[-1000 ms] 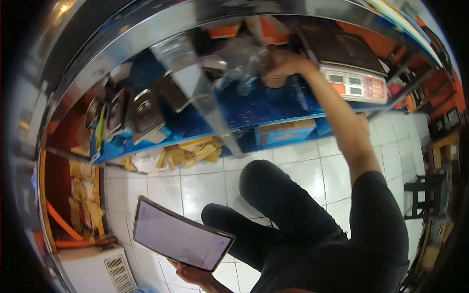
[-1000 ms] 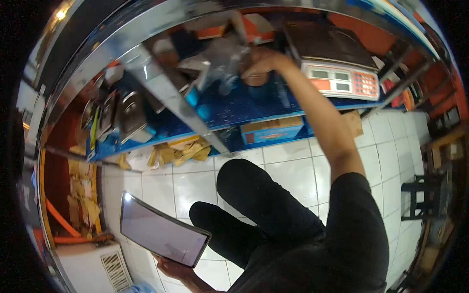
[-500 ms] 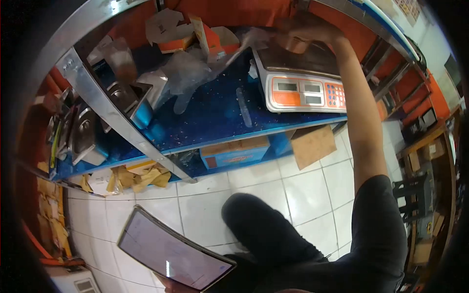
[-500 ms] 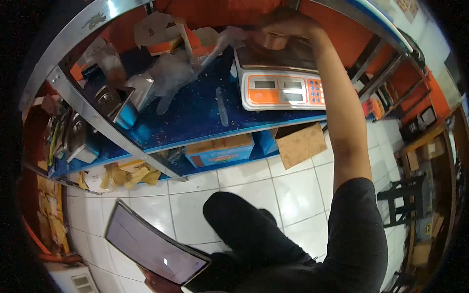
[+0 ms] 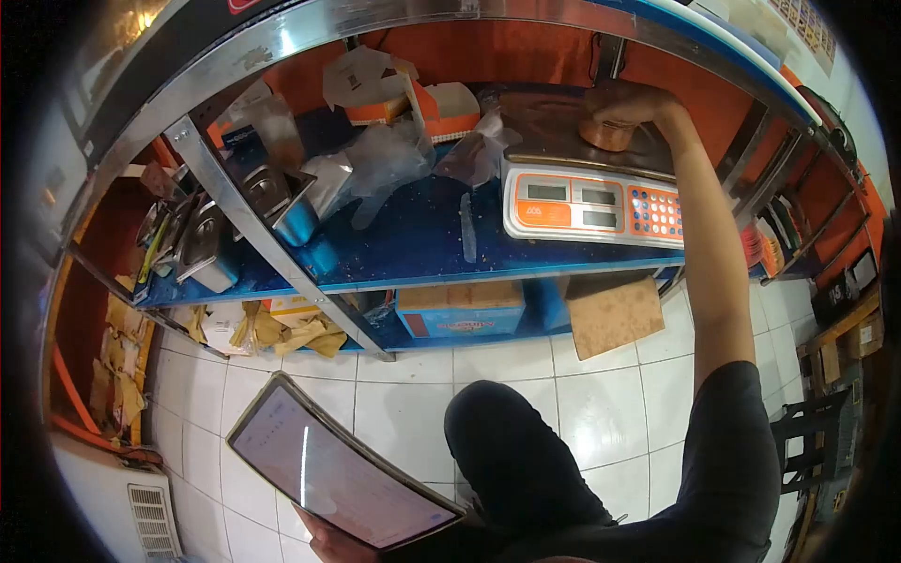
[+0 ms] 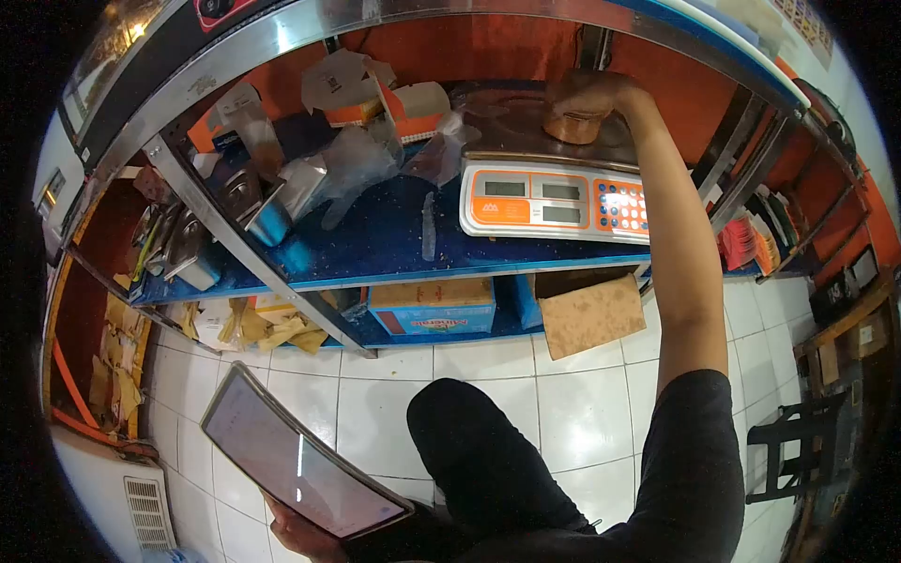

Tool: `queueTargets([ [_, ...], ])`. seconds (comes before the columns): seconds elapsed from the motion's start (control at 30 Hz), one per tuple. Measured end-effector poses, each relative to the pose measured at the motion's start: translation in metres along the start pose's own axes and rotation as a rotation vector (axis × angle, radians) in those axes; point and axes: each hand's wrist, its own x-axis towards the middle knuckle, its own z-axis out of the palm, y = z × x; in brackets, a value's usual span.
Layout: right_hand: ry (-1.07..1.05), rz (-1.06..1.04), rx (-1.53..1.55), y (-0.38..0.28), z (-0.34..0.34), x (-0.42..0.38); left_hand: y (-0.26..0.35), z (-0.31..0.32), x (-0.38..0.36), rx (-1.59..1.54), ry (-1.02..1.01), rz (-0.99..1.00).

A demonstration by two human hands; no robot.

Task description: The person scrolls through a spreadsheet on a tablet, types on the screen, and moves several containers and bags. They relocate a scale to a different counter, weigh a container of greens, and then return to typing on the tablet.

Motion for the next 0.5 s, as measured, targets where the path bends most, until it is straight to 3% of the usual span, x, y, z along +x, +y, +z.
queueTargets([
  [0.17, -0.194, 0.082, -0.037, -0.01, -0.007, 0.002, -0.002, -0.009, -0.002, -0.149, -0.068, -0.043],
  [0.3, 0.063, 0.204, -0.287, -0.066, -0.015, -0.021, 0.006, 0.004, -0.001, -0.174, -0.129, -0.035],
  [0.37, 0.473, -0.163, -0.213, -0.084, -0.001, -0.015, 0.004, 0.002, -0.001, -0.178, -0.101, -0.038],
  [0.43, 0.55, -0.38, -0.129, -0.105, 0.029, 0.013, 0.002, -0.001, 0.0, -0.176, -0.082, -0.05],
  [0.5, 0.256, -0.284, -0.052, -0.169, 0.036, -0.002, 0.001, -0.001, 0.003, -0.164, -0.085, -0.072],
])
